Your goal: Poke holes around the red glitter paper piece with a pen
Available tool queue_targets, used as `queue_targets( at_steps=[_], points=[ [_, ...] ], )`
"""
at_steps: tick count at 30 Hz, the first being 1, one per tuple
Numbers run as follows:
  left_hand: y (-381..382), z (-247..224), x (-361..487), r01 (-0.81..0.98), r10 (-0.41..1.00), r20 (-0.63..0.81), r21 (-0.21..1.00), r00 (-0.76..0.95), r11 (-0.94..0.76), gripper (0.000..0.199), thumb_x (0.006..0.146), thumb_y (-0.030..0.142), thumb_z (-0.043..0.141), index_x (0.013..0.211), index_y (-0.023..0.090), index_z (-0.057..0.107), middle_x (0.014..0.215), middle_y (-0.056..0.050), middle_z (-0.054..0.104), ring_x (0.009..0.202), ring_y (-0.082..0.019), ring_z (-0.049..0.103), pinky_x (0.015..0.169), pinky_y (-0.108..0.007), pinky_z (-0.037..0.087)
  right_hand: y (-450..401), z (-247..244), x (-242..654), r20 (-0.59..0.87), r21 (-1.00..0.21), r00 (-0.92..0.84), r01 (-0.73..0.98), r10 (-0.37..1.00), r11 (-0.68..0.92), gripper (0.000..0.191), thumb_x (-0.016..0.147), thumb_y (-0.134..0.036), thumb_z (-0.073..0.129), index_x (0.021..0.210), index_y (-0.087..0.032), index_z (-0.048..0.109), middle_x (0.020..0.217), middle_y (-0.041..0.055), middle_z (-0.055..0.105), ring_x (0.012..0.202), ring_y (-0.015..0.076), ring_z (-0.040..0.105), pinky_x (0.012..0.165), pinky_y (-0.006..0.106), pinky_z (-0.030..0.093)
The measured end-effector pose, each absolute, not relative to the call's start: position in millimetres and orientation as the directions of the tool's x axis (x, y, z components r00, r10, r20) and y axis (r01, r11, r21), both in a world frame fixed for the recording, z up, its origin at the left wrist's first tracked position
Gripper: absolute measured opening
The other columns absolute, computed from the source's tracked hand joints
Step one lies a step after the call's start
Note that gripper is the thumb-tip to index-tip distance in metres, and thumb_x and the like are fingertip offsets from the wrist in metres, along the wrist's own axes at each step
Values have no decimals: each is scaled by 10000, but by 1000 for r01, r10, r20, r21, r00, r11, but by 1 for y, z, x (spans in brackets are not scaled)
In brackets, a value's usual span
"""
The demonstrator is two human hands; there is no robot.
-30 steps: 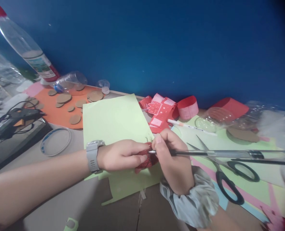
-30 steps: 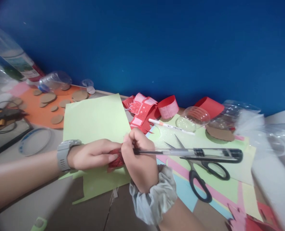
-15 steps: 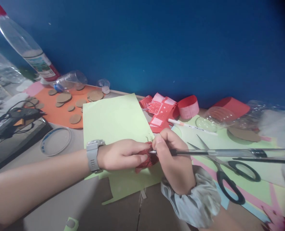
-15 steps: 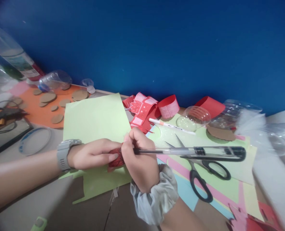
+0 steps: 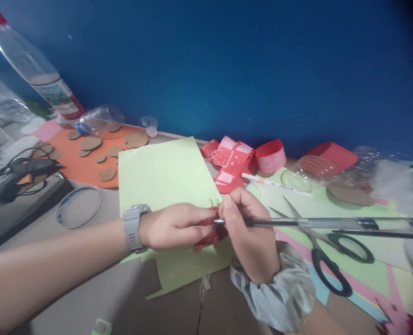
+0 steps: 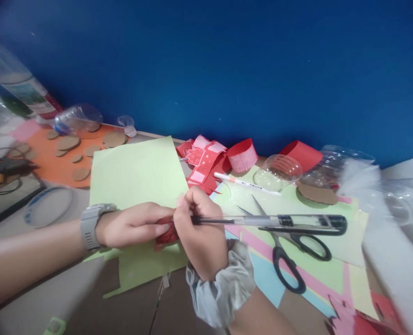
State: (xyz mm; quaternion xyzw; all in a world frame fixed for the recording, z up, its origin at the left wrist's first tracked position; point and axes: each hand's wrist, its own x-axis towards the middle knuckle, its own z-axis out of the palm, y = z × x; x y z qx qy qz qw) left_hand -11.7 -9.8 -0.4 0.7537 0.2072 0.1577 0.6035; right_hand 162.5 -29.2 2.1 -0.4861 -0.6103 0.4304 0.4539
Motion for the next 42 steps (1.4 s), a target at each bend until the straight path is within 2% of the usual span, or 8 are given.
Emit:
queue_targets(
  at_steps=[23, 42],
  points=[
    [-9, 1, -13, 133, 501, -15, 970, 865, -201, 214, 989, 249, 314, 844, 151, 436, 750, -32, 555, 684, -124, 525, 714, -206, 433, -30, 1, 160, 145, -962, -76, 223, 987, 158, 286, 903, -229, 443, 625, -212, 378, 551, -58, 361, 505, 98, 351, 476, 233, 317],
    [-10, 0, -11, 160, 513, -36, 967, 858, -200, 233, 992, 282, 312, 843, 157, 441, 739, -30, 573, 671, -126, 541, 704, -211, 441, -29, 1, 161, 147, -960, -107, 222, 983, 168, 285, 906, -226, 425, 629, -215, 358, 553, -60, 336, 506, 97, 326, 464, 225, 307]
  ],
)
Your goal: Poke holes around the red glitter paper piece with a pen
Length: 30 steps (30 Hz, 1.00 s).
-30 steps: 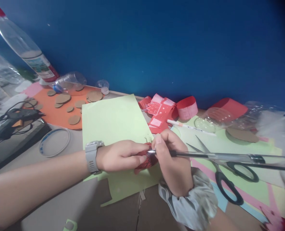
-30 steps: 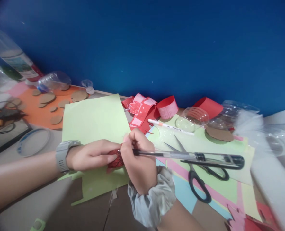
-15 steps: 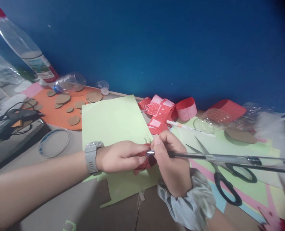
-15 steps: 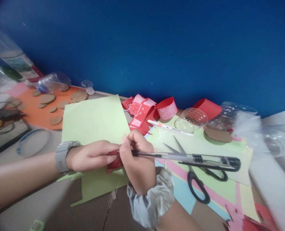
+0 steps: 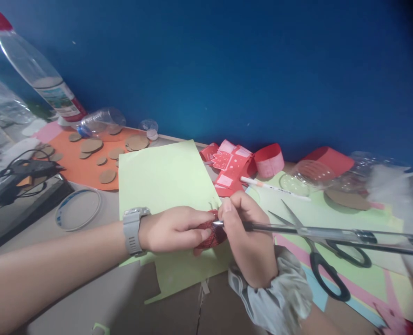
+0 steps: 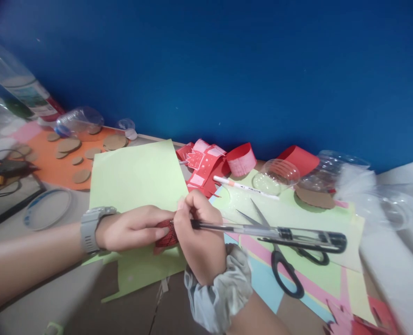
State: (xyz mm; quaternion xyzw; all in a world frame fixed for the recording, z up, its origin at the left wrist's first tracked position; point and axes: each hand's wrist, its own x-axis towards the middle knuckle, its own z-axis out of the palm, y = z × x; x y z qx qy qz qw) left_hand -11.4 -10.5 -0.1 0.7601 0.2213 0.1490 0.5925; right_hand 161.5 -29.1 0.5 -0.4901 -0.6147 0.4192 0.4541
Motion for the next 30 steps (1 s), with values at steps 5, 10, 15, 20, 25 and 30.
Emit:
queue_targets(
  at_steps=[5, 10, 15, 20, 25, 30],
  points=[
    [-10, 0, -12, 144, 503, -35, 973, 864, -180, 218, 992, 256, 313, 846, 156, 442, 739, -28, 565, 666, -122, 538, 699, -203, 441, -29, 0, 162, 139, -964, -109, 214, 984, 160, 274, 903, -219, 423, 639, -217, 350, 565, -59, 346, 511, 98, 328, 474, 229, 311],
    [-10, 1, -12, 132, 509, -14, 972, 861, -195, 219, 992, 252, 313, 854, 155, 453, 743, -27, 562, 678, -122, 527, 708, -200, 436, -30, 1, 161, 129, -963, -105, 222, 986, 150, 278, 903, -229, 423, 634, -215, 354, 560, -60, 338, 506, 96, 325, 471, 230, 305],
    [-10, 1, -11, 127, 506, -7, 971, 862, -203, 234, 996, 257, 305, 851, 153, 456, 739, -28, 563, 675, -121, 527, 709, -200, 438, -30, 0, 161, 143, -963, -106, 213, 984, 163, 283, 905, -229, 423, 633, -214, 350, 559, -61, 329, 504, 93, 322, 464, 227, 301],
    [-11, 1, -11, 154, 513, -31, 968, 858, -200, 236, 993, 259, 304, 850, 152, 457, 736, -28, 570, 668, -123, 534, 708, -209, 448, -31, -2, 162, 121, -966, -104, 218, 987, 142, 291, 918, -250, 427, 641, -214, 346, 562, -61, 333, 506, 94, 324, 472, 231, 302],
    [-10, 1, -11, 149, 510, -26, 968, 860, -202, 259, 997, 284, 296, 852, 151, 464, 726, -29, 574, 663, -125, 538, 697, -211, 451, -31, -1, 163, 119, -968, -113, 209, 986, 141, 285, 919, -245, 423, 645, -214, 348, 567, -57, 338, 515, 97, 333, 478, 231, 312],
    [-11, 0, -12, 152, 507, -32, 969, 862, -196, 241, 995, 282, 298, 858, 156, 452, 723, -29, 576, 658, -129, 547, 684, -214, 449, -31, 1, 162, 127, -964, -111, 221, 986, 149, 278, 913, -223, 425, 642, -211, 360, 566, -55, 344, 511, 96, 333, 476, 228, 314]
  ],
)
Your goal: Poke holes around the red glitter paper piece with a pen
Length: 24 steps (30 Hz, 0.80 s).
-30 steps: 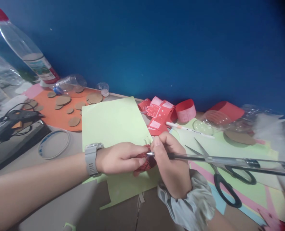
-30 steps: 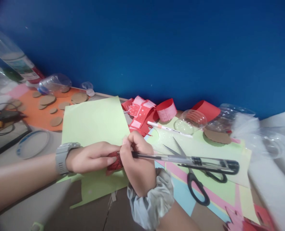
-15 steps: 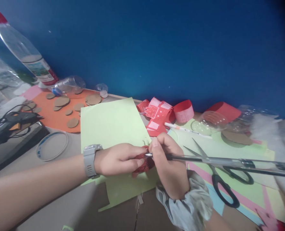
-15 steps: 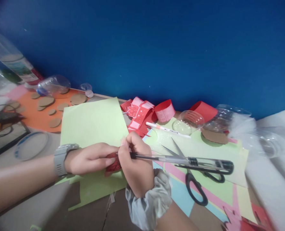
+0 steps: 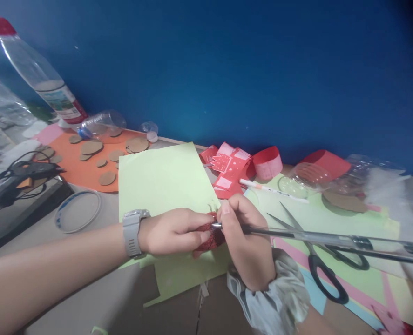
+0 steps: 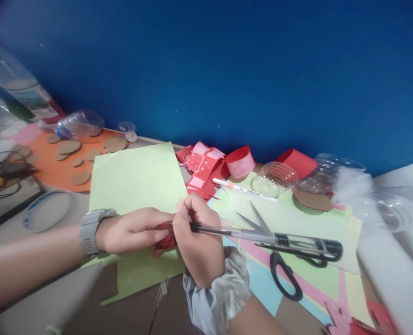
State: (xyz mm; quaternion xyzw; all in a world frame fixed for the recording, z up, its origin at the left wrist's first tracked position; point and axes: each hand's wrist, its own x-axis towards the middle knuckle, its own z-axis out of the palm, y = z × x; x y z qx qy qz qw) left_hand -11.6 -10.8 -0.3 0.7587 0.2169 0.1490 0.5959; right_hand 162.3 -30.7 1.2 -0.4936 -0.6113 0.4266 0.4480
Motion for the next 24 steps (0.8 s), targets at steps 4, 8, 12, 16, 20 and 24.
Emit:
queue_targets(
  at_steps=[4, 8, 12, 16, 20, 24],
  points=[
    [-11, 1, -11, 129, 506, -13, 972, 863, -196, 219, 990, 245, 307, 849, 155, 448, 722, -28, 568, 661, -124, 539, 693, -208, 443, -30, 2, 162, 128, -964, -96, 221, 987, 147, 287, 909, -229, 431, 632, -210, 358, 562, -53, 345, 510, 97, 333, 474, 227, 315],
    [-10, 1, -11, 141, 511, -27, 972, 859, -187, 212, 986, 237, 312, 839, 155, 440, 714, -25, 565, 654, -121, 540, 691, -205, 442, -30, 1, 162, 124, -968, -105, 207, 987, 144, 281, 913, -230, 429, 640, -210, 364, 567, -54, 354, 511, 96, 339, 472, 224, 315],
    [-11, 0, -12, 153, 506, -41, 971, 862, -182, 213, 988, 244, 304, 847, 156, 438, 720, -28, 570, 667, -125, 547, 700, -209, 447, -29, 0, 162, 133, -967, -104, 206, 986, 152, 283, 918, -238, 428, 642, -208, 376, 573, -52, 362, 517, 96, 352, 488, 227, 327],
    [-11, 1, -12, 160, 515, -43, 970, 856, -185, 219, 987, 246, 306, 840, 156, 442, 715, -28, 572, 660, -127, 547, 700, -216, 451, -29, 0, 162, 123, -967, -105, 212, 987, 143, 284, 917, -246, 432, 642, -208, 373, 570, -53, 356, 511, 96, 342, 478, 229, 315],
    [-11, 1, -11, 135, 512, -20, 973, 859, -189, 231, 990, 259, 301, 850, 152, 451, 705, -27, 558, 662, -134, 552, 706, -226, 460, -30, 0, 162, 124, -967, -96, 210, 988, 142, 280, 918, -235, 423, 642, -206, 380, 575, -50, 369, 521, 98, 359, 491, 228, 326],
    [-12, -1, -12, 147, 522, -31, 973, 852, -181, 224, 987, 267, 313, 866, 152, 462, 722, -30, 580, 654, -133, 566, 712, -230, 470, -30, -1, 162, 121, -966, -98, 216, 988, 140, 281, 916, -239, 423, 641, -209, 377, 574, -52, 357, 519, 98, 346, 488, 227, 324]
  ],
)
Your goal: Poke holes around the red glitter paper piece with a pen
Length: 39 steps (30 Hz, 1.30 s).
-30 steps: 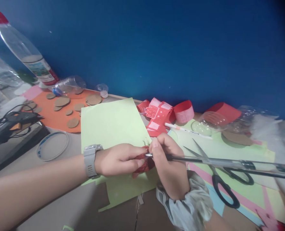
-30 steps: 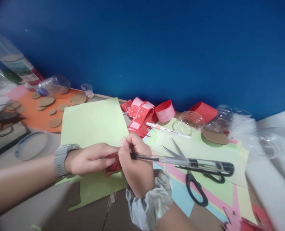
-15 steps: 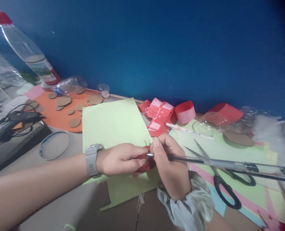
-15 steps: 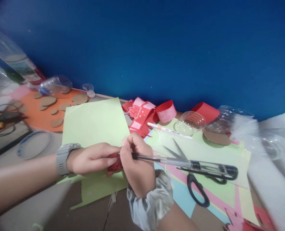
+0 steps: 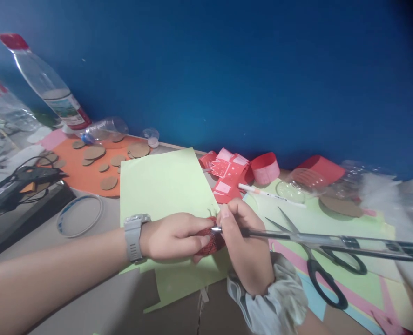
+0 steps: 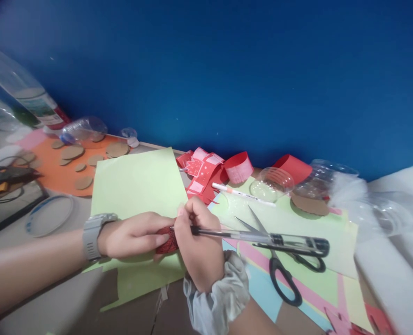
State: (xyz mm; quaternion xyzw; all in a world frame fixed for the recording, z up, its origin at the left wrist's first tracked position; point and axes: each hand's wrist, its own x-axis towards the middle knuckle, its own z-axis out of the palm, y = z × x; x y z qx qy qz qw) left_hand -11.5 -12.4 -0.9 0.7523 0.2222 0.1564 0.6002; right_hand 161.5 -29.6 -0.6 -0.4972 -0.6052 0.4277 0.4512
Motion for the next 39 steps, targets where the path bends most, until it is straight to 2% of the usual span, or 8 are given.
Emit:
queue_targets(
  at_steps=[11, 18, 24, 29, 33, 39],
  points=[
    [-13, -1, -11, 186, 534, -46, 960, 844, -211, 268, 992, 308, 300, 863, 152, 476, 727, -35, 605, 667, -137, 577, 727, -235, 472, -30, 1, 160, 93, -966, -119, 229, 989, 119, 286, 917, -248, 413, 640, -216, 353, 553, -61, 327, 504, 98, 330, 470, 225, 315],
    [-12, 0, -11, 184, 530, -51, 962, 846, -201, 234, 981, 278, 313, 861, 151, 468, 728, -31, 595, 662, -134, 563, 713, -234, 471, -30, 1, 161, 137, -954, -106, 253, 985, 160, 267, 906, -221, 427, 643, -210, 384, 566, -51, 360, 518, 101, 354, 490, 226, 334],
    [-12, 1, -10, 132, 538, -17, 975, 843, -176, 232, 981, 275, 318, 844, 153, 461, 735, -27, 564, 657, -132, 552, 684, -232, 475, -37, -1, 161, 202, -957, -59, 202, 978, 210, 299, 924, -268, 432, 636, -209, 375, 563, -43, 389, 507, 97, 373, 475, 230, 324],
    [-12, 0, -9, 156, 532, -39, 972, 846, -175, 204, 976, 236, 322, 847, 153, 457, 737, -21, 561, 643, -126, 565, 674, -222, 474, -39, -4, 162, 132, -957, -67, 250, 989, 145, 295, 937, -293, 418, 655, -207, 408, 574, -41, 420, 506, 97, 379, 466, 234, 323],
    [-12, 0, -10, 170, 530, -41, 965, 847, -198, 197, 972, 213, 319, 838, 157, 452, 719, -16, 571, 661, -128, 577, 698, -219, 468, -37, -3, 163, 110, -967, -69, 223, 992, 123, 309, 945, -309, 408, 653, -205, 412, 578, -44, 428, 515, 93, 393, 474, 226, 342],
    [-12, 1, -10, 197, 538, -51, 956, 842, -217, 188, 969, 199, 319, 832, 164, 444, 722, -11, 588, 667, -119, 575, 701, -201, 457, -34, -2, 163, 104, -954, -80, 273, 991, 122, 278, 935, -252, 406, 660, -207, 420, 576, -50, 421, 514, 93, 400, 481, 227, 346]
  ],
)
